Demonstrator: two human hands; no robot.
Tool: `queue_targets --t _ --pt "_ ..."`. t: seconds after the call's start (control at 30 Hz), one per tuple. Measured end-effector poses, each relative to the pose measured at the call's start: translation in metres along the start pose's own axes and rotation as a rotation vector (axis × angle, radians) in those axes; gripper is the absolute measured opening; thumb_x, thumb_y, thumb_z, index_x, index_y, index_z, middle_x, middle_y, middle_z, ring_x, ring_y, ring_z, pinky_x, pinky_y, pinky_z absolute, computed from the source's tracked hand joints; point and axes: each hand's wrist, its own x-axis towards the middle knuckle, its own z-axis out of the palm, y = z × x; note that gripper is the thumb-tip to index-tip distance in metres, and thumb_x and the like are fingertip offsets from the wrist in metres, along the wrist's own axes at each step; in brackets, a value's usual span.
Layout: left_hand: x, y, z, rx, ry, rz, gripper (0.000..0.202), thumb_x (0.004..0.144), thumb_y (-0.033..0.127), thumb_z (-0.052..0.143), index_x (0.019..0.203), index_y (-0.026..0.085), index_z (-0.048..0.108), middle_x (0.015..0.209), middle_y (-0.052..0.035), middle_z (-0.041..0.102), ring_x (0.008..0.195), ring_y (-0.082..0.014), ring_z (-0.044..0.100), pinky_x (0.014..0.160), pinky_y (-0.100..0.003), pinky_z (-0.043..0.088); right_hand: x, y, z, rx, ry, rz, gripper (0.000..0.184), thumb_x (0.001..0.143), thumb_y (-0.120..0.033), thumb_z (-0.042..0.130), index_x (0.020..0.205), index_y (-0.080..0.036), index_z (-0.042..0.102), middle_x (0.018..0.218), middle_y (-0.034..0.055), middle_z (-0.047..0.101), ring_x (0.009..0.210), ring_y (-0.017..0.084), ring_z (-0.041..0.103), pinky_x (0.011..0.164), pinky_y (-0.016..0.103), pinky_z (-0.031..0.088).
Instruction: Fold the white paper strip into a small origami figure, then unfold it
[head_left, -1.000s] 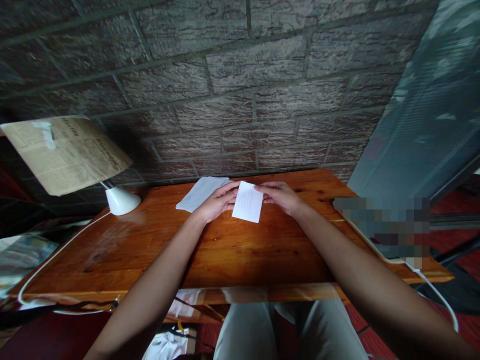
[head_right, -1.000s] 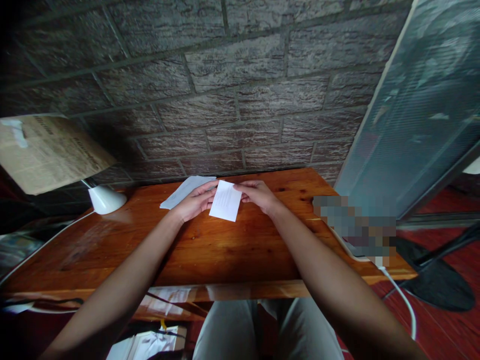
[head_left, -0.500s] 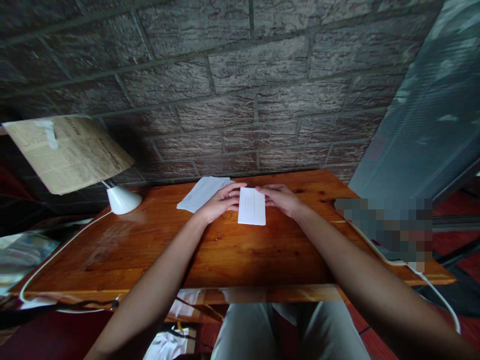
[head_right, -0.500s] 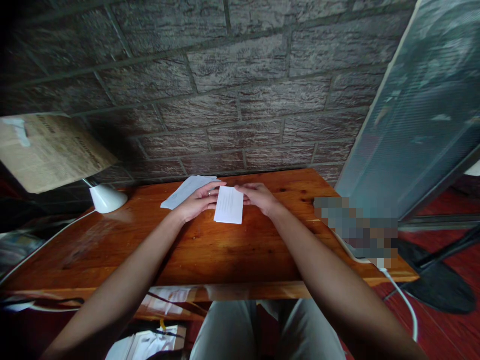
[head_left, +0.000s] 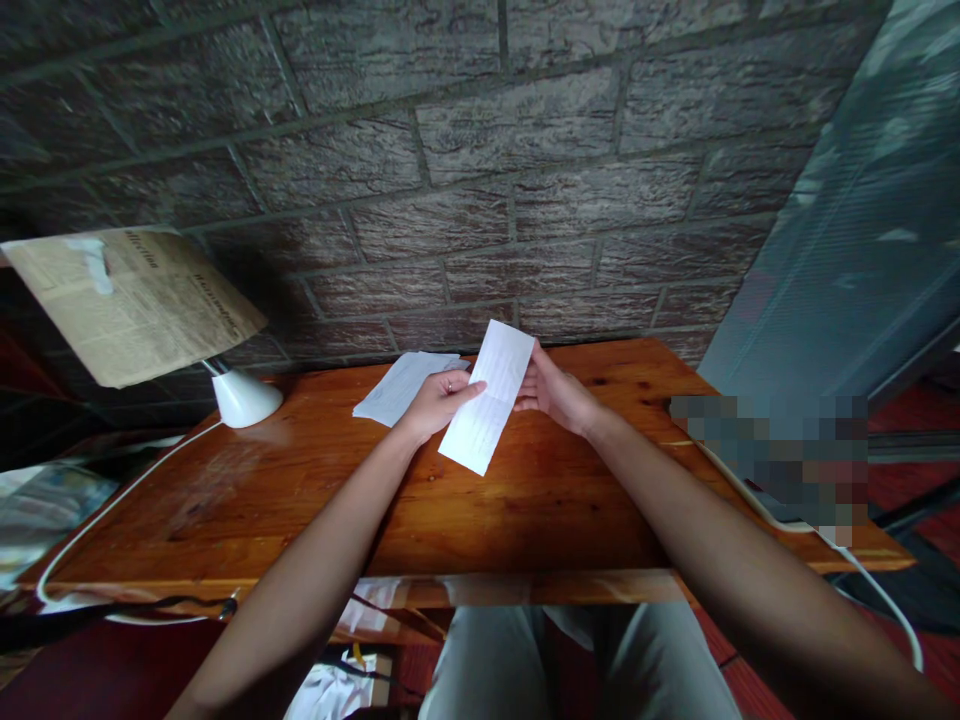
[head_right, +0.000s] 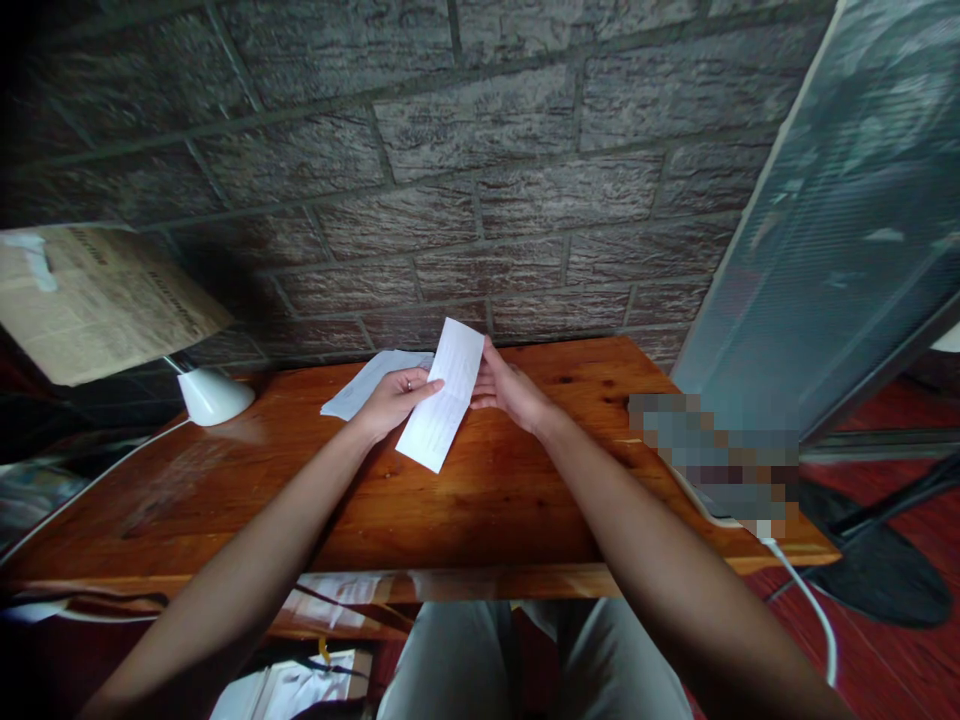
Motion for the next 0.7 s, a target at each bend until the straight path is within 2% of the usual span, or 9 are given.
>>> queue_targets --t 0.1,0.2,0.27,0.3,0.37,0.43,0.53,0.7 --pt "-0.001 0.0 0.001 -0.012 -0.071 -0.057 0.039 0.065 0.05 0.083 0.077 0.015 0.072 0.072 -0.0024 0.071 0.06 -0.0135 0.058 0.058 -0.025 0.041 -0.003 -0.005 0.002 0.028 -0.051 -0.031 0.071 0.085 -0.081 0.036 0.101 -0.02 0.07 0.103 0.0123 0.075 0.093 0.024 0.07 0.079 0.033 0.055" --pt "0.0 0.0 0.0 -0.024 -0.103 -0.071 0.038 0.065 0.048 0.084 0.082 0.015 0.072 0.076 -0.0031 0.073 0.063 -0.0141 0.06 0.06 -0.025 0.042 -0.007 -0.009 0.004 0.046 -0.091 -0.057 0.071 0.084 -0.081 0.037 0.102 -0.022 0.07 0.104 0.0117 0.076 0.099 0.025 0.069 0.085 0.036 0.054" --pt "0.0 -0.001 -0.002 -0.015 -0.116 -0.074 0.037 0.066 0.047 0.083 0.081 0.015 0.072 0.075 -0.0025 0.072 0.062 -0.0134 0.06 0.059 -0.024 0.041 -0.009 -0.009 0.004 0.052 -0.092 -0.078 0.069 0.082 -0.081 0.042 0.1 -0.021 0.071 0.104 0.011 0.076 0.1 0.025 0.069 0.087 0.037 0.054" --pt "0.0 -0.001 -0.003 -0.006 -0.128 -0.08 0.037 0.067 0.048 0.082 0.081 0.015 0.072 0.074 -0.0021 0.072 0.062 -0.0131 0.059 0.058 -0.024 0.041 -0.009 -0.009 0.003 0.045 -0.084 -0.09 0.065 0.08 -0.079 0.05 0.099 -0.021 0.072 0.103 0.0105 0.076 0.099 0.024 0.07 0.088 0.038 0.054" --pt "0.0 -0.002 -0.004 0.014 -0.16 -0.093 0.038 0.068 0.048 0.082 0.081 0.014 0.072 0.072 -0.0014 0.07 0.06 -0.0126 0.057 0.057 -0.024 0.039 -0.009 -0.006 0.0 0.01 -0.055 -0.104 0.052 0.071 -0.065 0.073 0.095 -0.019 0.073 0.1 0.0092 0.077 0.095 0.023 0.07 0.09 0.038 0.053" --pt "0.001 -0.002 -0.005 0.028 -0.173 -0.1 0.039 0.068 0.049 0.081 0.083 0.014 0.072 0.072 -0.0011 0.069 0.06 -0.0122 0.056 0.057 -0.024 0.038 -0.007 -0.003 -0.004 -0.031 -0.001 -0.102 0.044 0.059 -0.045 0.088 0.091 -0.017 0.075 0.094 0.0076 0.078 0.088 0.022 0.071 0.09 0.038 0.054" --pt "0.002 -0.002 -0.005 0.017 -0.144 -0.086 0.042 0.07 0.051 0.078 0.089 0.014 0.073 0.076 -0.0016 0.069 0.064 -0.013 0.056 0.06 -0.025 0.039 -0.004 0.0 -0.008 -0.039 0.07 -0.099 0.04 0.053 -0.031 0.09 0.088 -0.017 0.076 0.088 0.0059 0.078 0.082 0.021 0.071 0.086 0.039 0.056" --pt "0.004 -0.003 -0.006 -0.028 -0.095 -0.061 0.044 0.068 0.051 0.079 0.092 0.014 0.075 0.081 -0.0032 0.07 0.068 -0.0145 0.057 0.065 -0.026 0.039 -0.003 0.0 -0.01 -0.036 0.082 -0.115 0.037 0.056 -0.029 0.089 0.089 -0.018 0.077 0.09 0.0063 0.078 0.08 0.02 0.071 0.078 0.035 0.059"
